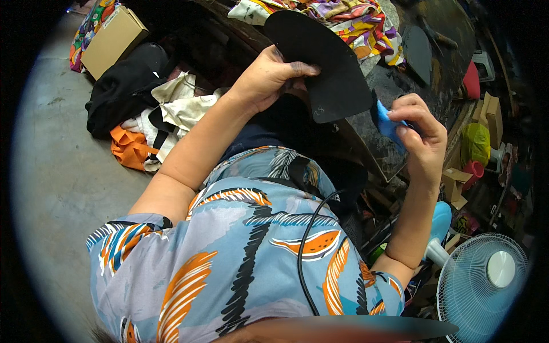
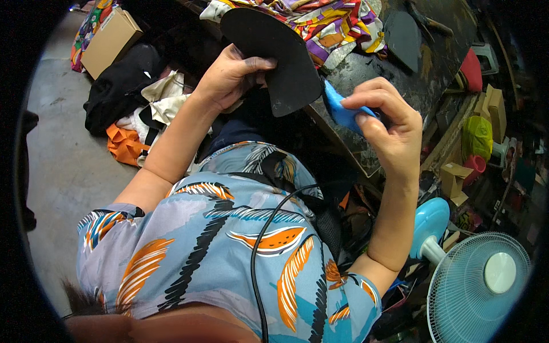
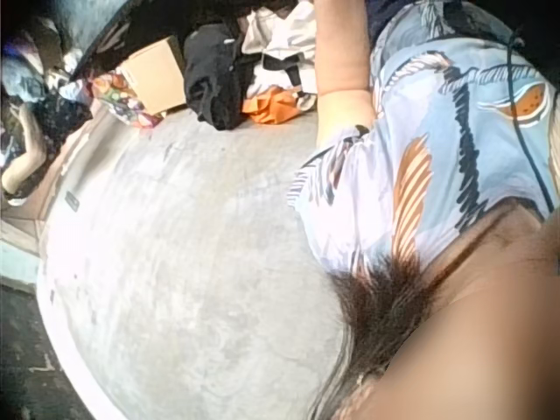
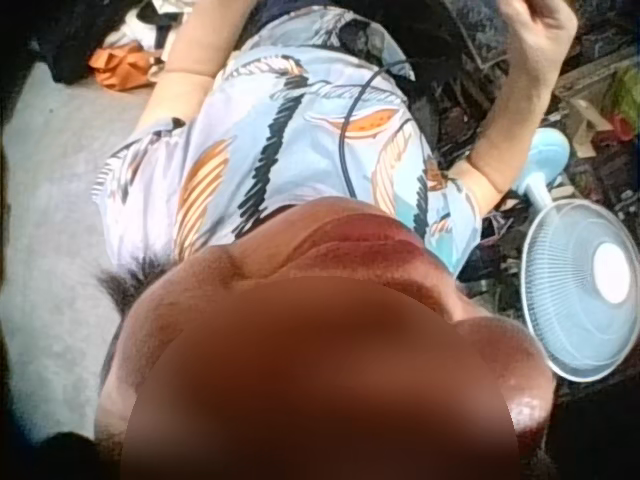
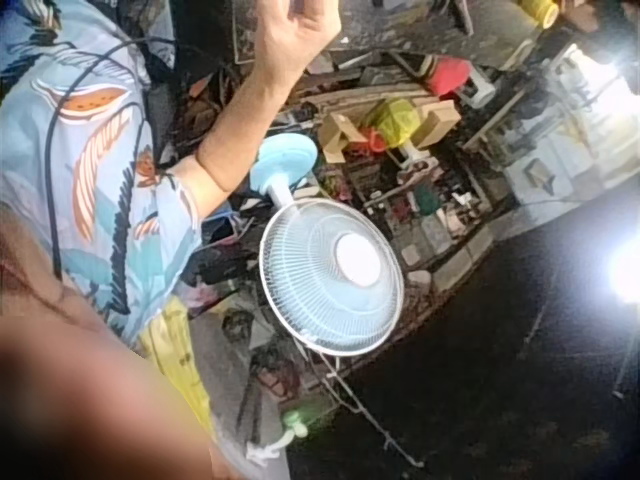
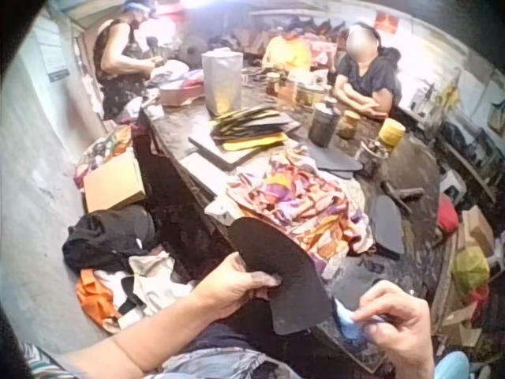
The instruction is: The person repeatedly smooths the edges of black shoe insoles using a blue sanding block. They pick up each insole, rub its perimeter against the block, then place it back on the table. The process is repeated for multiple insoles throughout the clip.
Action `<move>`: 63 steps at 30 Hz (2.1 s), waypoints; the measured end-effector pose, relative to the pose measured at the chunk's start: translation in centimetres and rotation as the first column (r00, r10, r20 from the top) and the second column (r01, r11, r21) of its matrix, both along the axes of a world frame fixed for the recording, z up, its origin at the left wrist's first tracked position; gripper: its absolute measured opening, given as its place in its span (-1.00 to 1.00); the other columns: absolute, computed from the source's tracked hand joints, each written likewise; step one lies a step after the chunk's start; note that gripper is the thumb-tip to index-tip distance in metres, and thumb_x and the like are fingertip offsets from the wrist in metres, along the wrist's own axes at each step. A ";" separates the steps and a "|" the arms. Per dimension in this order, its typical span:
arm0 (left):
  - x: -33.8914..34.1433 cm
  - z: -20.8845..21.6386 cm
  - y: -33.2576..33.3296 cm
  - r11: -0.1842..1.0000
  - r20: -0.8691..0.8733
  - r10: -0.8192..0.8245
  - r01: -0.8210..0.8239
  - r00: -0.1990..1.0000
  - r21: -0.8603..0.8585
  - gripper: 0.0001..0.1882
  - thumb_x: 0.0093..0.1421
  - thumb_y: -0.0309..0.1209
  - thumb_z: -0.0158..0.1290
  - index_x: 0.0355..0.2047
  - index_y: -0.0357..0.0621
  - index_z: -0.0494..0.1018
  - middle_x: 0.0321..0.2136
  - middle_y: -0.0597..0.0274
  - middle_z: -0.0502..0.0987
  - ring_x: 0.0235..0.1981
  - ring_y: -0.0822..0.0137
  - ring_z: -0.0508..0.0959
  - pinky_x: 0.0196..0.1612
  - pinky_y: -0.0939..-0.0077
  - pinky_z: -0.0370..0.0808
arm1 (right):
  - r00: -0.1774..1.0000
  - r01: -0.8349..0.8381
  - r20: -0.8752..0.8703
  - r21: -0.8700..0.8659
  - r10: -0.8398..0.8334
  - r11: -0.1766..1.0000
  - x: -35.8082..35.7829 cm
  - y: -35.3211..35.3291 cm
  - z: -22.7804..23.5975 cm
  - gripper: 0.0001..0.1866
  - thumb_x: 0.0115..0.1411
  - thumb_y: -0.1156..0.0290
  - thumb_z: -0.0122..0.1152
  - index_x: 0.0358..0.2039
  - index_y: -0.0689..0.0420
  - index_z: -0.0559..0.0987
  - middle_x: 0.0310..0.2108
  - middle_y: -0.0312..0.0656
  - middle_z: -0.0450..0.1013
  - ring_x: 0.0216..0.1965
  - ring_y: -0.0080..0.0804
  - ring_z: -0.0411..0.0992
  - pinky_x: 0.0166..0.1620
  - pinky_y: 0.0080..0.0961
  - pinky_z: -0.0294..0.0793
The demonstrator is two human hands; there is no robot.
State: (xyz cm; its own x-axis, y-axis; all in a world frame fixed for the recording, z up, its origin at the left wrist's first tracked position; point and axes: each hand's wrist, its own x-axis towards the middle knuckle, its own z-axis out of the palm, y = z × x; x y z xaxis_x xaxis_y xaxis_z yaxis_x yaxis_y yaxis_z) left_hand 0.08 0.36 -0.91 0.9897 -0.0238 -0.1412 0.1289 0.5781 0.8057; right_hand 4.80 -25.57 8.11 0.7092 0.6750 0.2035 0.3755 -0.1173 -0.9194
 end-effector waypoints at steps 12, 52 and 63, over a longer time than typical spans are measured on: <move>0.3 -0.1 -0.7 0.991 -0.134 0.026 -0.043 0.991 -0.125 -0.78 0.08 -0.55 0.18 -0.23 -0.20 0.49 -0.35 0.24 0.59 -0.37 0.42 0.61 -0.40 0.61 0.57 | 0.980 0.137 -0.159 0.097 -0.120 0.986 -0.6 0.8 -1.3 -0.71 -0.04 0.55 0.26 -0.24 0.27 0.55 -0.23 -0.21 0.38 -0.17 -0.49 0.38 -0.05 -0.58 0.35; 1.4 0.3 -2.8 0.940 -0.178 0.023 -0.082 0.984 -0.331 -0.86 0.17 -0.51 0.10 -0.23 -0.17 0.47 -0.39 0.34 0.58 -0.45 0.51 0.59 -0.48 0.74 0.53 | 0.851 0.138 0.516 -0.039 -0.098 0.990 -1.8 3.7 -2.1 -0.60 -0.17 0.74 0.32 -0.27 0.07 0.61 -0.35 -0.20 0.41 -0.35 -0.34 0.45 -0.31 -0.50 0.46; 0.8 1.4 -3.4 0.947 -0.073 0.204 -0.216 0.976 -0.239 -0.78 0.20 -0.51 0.06 -0.13 -0.22 0.42 -0.23 0.20 0.55 -0.25 0.34 0.59 -0.23 0.43 0.62 | 0.855 0.421 -0.446 0.304 -0.263 0.854 -1.1 2.9 -1.1 -0.66 0.08 0.58 0.24 -0.09 0.22 0.47 -0.21 -0.22 0.45 -0.18 -0.53 0.41 -0.04 -0.57 0.39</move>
State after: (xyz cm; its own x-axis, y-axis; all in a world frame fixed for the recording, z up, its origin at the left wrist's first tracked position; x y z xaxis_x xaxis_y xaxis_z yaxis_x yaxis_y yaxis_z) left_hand 0.89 -3.06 0.51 0.9685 0.1443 -0.2028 0.0171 0.7743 0.6325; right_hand 3.66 -22.71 7.06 0.9523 0.2991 0.0601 -0.0052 0.2129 -0.9771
